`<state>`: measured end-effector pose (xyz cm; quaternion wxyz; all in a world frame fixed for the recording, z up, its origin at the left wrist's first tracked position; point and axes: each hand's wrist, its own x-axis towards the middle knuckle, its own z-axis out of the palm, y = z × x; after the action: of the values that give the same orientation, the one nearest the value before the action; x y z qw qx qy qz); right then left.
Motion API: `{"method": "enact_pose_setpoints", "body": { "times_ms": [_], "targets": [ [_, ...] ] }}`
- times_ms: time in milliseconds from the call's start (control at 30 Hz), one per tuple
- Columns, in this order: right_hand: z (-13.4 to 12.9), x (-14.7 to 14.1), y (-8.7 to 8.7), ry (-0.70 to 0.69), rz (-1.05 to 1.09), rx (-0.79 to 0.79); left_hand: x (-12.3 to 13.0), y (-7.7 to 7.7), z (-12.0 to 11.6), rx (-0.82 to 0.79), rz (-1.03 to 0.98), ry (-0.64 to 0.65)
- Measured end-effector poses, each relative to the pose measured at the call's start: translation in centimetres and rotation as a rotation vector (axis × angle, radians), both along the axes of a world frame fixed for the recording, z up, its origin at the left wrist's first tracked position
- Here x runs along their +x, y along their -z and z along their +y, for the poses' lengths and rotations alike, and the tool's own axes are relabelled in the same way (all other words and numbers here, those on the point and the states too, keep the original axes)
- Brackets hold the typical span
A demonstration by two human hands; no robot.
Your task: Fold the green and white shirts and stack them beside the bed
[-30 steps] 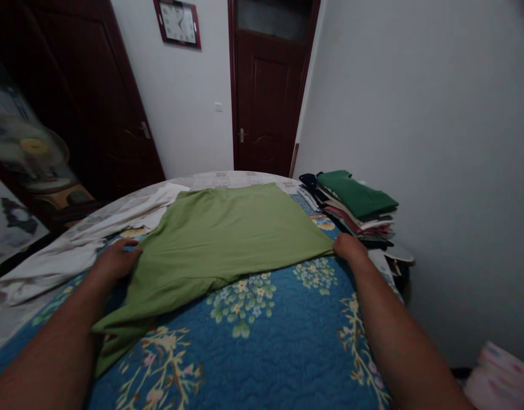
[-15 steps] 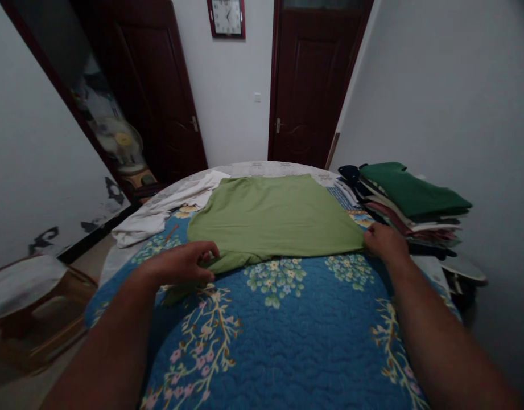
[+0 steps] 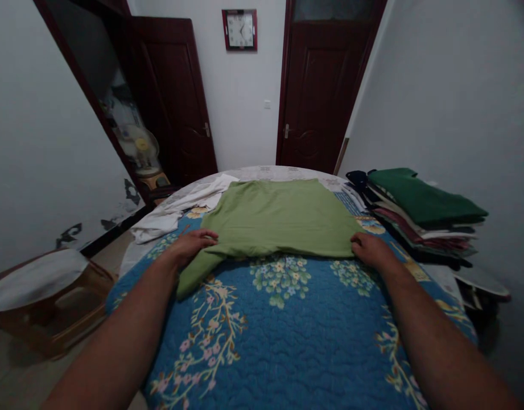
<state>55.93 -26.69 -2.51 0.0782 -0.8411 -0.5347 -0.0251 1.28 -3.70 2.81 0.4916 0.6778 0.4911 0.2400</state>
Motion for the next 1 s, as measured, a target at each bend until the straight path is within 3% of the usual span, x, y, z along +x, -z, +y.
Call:
{"method": "enact_pose_setpoints", "body": {
  "times_ms": [100, 167, 233, 333, 400, 500, 600, 700, 833, 1000],
  "targets": [
    [0.1, 0.0, 0.1, 0.003, -0.013, -0.009, 0.3, -0.5, -0.7, 0.111, -0.021, -0.026],
    [0.2, -0.1, 0.1, -0.003, -0.01, -0.009, 0.3, -1.9, -1.8, 0.296, 0.051, 0.127],
    [0.2, -0.1, 0.0, -0.009, -0.005, -0.009, 0.4, -2.9, -3.3, 0.426, 0.183, 0.359],
    [0.3, 0.0, 0.1, 0.002, -0.006, -0.017, 1.1, -2.6, -5.4, 0.544, 0.35, 0.569],
    [0.3, 0.0, 0.2, 0.008, -0.009, -0.021, 2.1, -1.4, -5.7, 0.593, 0.38, 0.558],
    [0.4, 0.2, 0.5, 0.009, -0.004, -0.007, 3.4, 0.3, -3.9, 0.499, 0.329, 0.461],
    [0.4, 0.4, 0.8, 0.008, -0.005, 0.013, 4.3, 0.6, -0.3, 0.396, 0.337, 0.257],
    [0.5, 0.5, 1.0, -0.016, -0.008, 0.012, 5.0, 0.4, 2.5, 0.405, 0.403, 0.132],
    [0.6, 0.5, 1.1, -0.014, -0.02, 0.009, 5.7, 0.7, 3.0, 0.513, 0.442, 0.145],
    [0.7, 0.7, 1.4, -0.022, -0.008, 0.032, 4.0, 0.3, 0.7, 0.526, 0.426, 0.306]
  ]
}}
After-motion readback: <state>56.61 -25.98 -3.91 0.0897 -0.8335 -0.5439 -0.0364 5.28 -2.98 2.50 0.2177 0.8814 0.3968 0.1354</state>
